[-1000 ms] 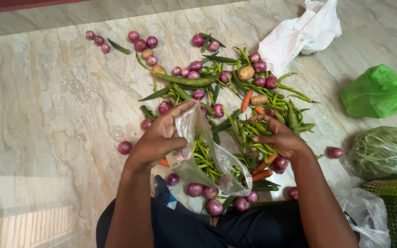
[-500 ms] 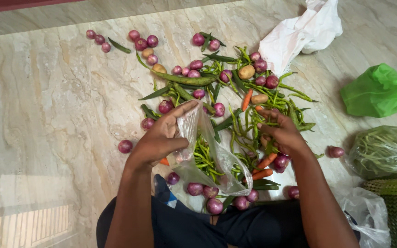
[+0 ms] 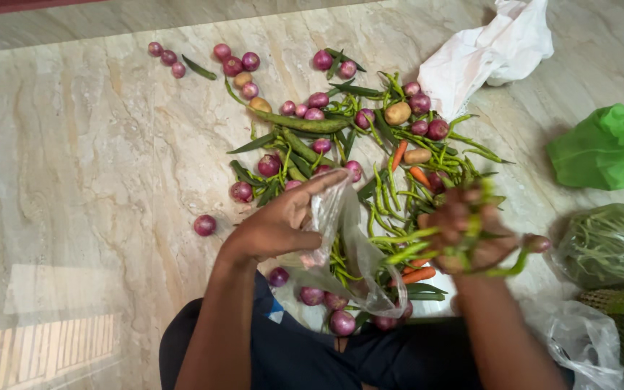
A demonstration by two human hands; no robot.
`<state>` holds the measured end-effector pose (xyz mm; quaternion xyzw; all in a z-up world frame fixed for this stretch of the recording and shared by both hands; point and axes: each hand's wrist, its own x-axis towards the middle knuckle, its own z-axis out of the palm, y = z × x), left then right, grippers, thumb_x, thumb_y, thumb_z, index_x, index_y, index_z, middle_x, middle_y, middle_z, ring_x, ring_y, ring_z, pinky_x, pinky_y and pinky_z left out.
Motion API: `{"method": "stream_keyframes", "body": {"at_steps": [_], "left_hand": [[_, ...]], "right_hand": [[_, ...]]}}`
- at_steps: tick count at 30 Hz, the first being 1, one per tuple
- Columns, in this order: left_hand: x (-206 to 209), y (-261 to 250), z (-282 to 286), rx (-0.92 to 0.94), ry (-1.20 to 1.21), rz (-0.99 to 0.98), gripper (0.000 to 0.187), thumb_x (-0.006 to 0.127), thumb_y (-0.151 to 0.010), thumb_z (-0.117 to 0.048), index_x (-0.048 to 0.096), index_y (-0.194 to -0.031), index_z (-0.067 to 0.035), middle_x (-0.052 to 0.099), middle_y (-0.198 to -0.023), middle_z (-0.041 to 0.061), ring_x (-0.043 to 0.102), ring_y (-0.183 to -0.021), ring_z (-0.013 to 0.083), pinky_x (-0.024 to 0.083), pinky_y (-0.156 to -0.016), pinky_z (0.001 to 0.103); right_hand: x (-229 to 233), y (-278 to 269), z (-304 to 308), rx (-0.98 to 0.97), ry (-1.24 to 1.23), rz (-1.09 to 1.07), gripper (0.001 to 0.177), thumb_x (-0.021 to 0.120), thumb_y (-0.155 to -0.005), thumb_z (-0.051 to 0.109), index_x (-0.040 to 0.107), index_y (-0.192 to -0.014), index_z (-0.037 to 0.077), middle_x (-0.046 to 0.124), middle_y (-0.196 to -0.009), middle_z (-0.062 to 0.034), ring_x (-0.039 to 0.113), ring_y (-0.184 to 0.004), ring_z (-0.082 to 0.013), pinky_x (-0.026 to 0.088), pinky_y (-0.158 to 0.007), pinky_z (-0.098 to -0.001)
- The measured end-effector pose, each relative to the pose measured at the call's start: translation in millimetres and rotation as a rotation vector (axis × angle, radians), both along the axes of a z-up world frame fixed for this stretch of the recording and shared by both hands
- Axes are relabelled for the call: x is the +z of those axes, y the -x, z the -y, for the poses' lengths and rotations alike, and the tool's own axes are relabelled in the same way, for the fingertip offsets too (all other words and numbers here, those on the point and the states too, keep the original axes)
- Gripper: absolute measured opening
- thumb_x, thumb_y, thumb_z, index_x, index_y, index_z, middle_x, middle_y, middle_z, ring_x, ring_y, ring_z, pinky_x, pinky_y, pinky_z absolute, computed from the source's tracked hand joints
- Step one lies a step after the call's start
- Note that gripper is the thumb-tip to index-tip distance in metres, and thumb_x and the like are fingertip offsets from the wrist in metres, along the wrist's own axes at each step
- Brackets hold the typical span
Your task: The person sorts various vegetables including onions and green chilies by hand on the floor, placing some into plastic bags and a woven basket.
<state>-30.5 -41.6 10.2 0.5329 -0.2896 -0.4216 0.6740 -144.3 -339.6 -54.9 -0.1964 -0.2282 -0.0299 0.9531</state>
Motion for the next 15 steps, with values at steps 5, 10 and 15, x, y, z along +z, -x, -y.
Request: {"method": "stream_keyframes", "body": {"at_steps": [5,10,15], "left_hand": [[-5.9,8.7,11.0,-0.027,0.084,-0.047,0.099,0.056,-0.074,0.022,0.025,-0.164,-0.006,0.030,-0.168,0.005,0.046,-0.134,0.0092,0.050,-0.095,0.025],[-13.8,10.0,14.1,0.001,0.135,-0.064,0.103,0.057,-0.073,0.024,0.023,-0.166,-0.006,0.034,-0.166,0.007,0.045,-0.137,0.0099,0.047,-0.102,0.025],[-17.7,8.5,13.5,-0.016,0.130,-0.134,0.104,0.057,-0.073,0.022,0.023,-0.168,-0.006,0.041,-0.159,0.009,0.049,-0.130,0.0151,0.047,-0.101,0.026]], "right_hand": [[-36.5,-4.7,-62.6,-0.372,0.126,-0.533,0.007,0.066,-0.099,0.009,0.060,-0.103,0.009,0.068,-0.107,-0.0074,0.063,-0.078,-0.0169,0.047,-0.053,-0.0247],[-91.6,1.4,-91.4,-0.325,0.360,-0.113,0.013,0.055,-0.105,0.008,0.065,-0.106,-0.001,0.072,-0.100,-0.0154,0.066,-0.086,-0.0223,0.054,-0.074,-0.0339],[-108.6,-5.9,-113.9,-0.301,0.875,-0.515,0.043,0.060,-0.096,0.010,0.058,-0.136,-0.003,0.065,-0.119,-0.0124,0.062,-0.107,-0.0190,0.051,-0.093,-0.0330]]}}
